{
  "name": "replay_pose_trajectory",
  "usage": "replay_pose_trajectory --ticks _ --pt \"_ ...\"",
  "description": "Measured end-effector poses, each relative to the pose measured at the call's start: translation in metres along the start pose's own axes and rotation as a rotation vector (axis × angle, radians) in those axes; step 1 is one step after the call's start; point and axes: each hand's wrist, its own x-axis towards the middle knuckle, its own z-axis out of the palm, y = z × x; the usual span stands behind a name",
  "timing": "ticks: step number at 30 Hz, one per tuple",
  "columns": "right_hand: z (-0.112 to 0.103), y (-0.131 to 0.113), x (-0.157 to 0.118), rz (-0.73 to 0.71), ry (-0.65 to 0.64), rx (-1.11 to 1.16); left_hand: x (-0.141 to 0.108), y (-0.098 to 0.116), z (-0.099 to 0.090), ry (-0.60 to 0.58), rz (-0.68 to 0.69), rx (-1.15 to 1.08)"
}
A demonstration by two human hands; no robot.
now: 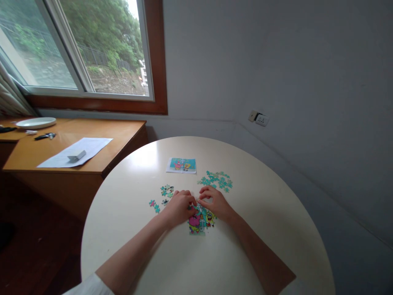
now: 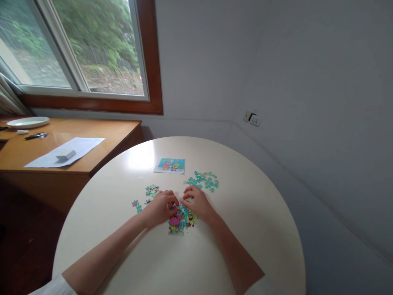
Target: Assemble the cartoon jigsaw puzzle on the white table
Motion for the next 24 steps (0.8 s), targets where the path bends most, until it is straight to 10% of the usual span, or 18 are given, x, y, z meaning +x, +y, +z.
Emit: replay_pose_trajectory --ticks 24 --pt "-0.0005 -0.0073 0.0003 -0.006 -0.011 0.008 -0.0007 0.0023 -0.0025 -0.013 -0.02 -0.015"
